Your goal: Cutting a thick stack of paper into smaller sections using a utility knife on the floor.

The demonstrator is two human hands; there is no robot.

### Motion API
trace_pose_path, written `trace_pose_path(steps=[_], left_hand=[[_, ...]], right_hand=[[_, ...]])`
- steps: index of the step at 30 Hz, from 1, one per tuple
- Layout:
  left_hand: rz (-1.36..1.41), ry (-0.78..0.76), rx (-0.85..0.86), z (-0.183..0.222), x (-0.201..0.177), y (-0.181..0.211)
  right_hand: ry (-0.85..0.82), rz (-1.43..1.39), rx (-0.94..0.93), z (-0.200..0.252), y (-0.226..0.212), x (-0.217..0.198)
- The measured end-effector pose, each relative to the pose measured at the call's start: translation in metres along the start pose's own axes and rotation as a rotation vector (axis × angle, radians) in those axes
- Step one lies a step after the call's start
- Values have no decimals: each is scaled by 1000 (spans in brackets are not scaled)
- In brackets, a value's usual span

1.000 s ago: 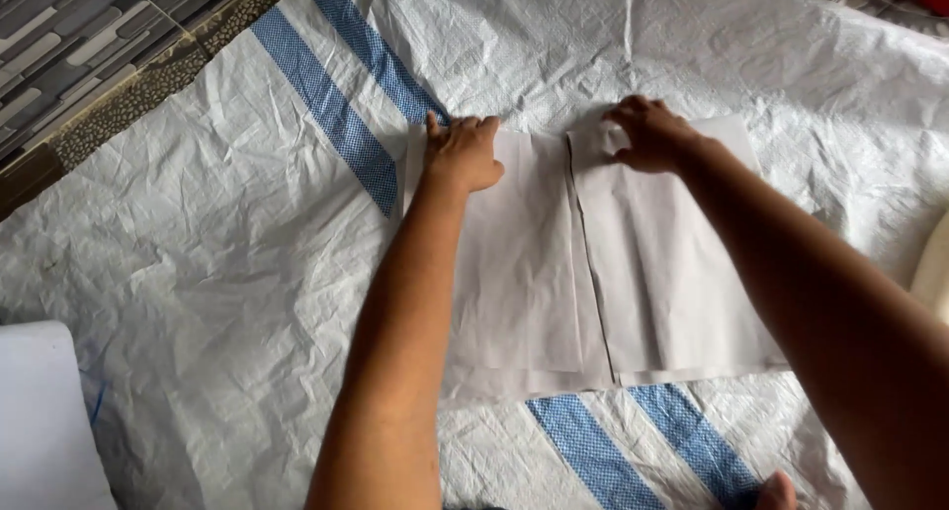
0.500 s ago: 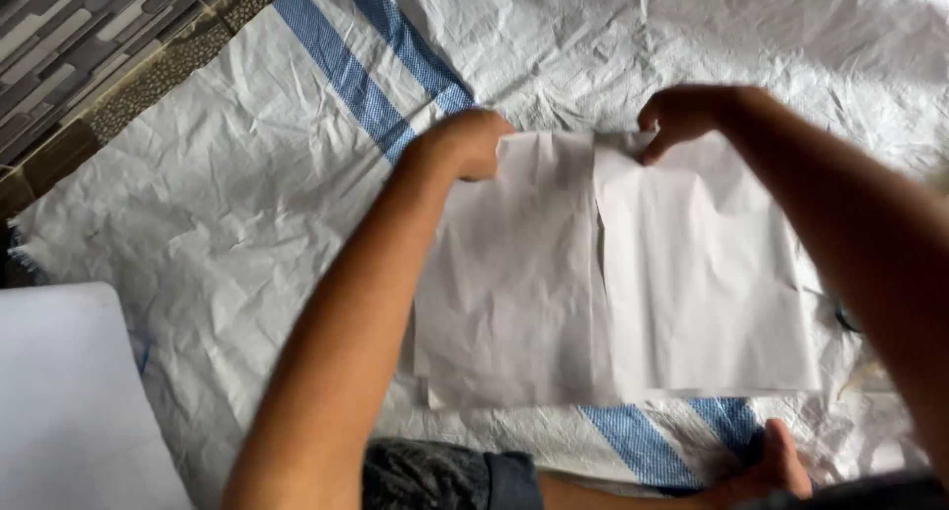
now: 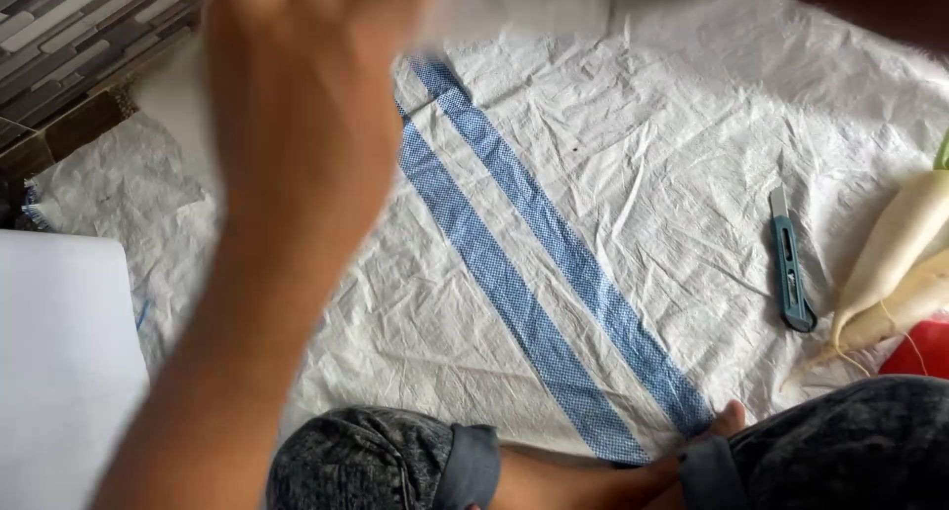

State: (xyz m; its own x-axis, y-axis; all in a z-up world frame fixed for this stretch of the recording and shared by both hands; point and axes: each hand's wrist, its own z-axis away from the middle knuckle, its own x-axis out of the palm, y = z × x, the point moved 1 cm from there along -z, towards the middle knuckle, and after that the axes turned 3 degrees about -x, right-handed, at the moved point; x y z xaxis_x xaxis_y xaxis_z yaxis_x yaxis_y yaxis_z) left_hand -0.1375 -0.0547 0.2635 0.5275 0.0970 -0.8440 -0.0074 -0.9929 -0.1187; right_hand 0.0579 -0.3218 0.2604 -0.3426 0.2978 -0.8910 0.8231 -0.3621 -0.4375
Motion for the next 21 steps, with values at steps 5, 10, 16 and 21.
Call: trace_pose_path(steps=[5,10,16,21], left_hand=[[126,-141,-32,99,78,45],[430,-918,-66,204,148,93],[344,-1045,-478,206,167,59],[503,-671,-1178,236,271,-8]], right_hand=[[269,-23,-194,103,37,135],[-461,224,83,152,72,279],[-296,70,393,156,99,258],[-59,68,791,155,137,226]])
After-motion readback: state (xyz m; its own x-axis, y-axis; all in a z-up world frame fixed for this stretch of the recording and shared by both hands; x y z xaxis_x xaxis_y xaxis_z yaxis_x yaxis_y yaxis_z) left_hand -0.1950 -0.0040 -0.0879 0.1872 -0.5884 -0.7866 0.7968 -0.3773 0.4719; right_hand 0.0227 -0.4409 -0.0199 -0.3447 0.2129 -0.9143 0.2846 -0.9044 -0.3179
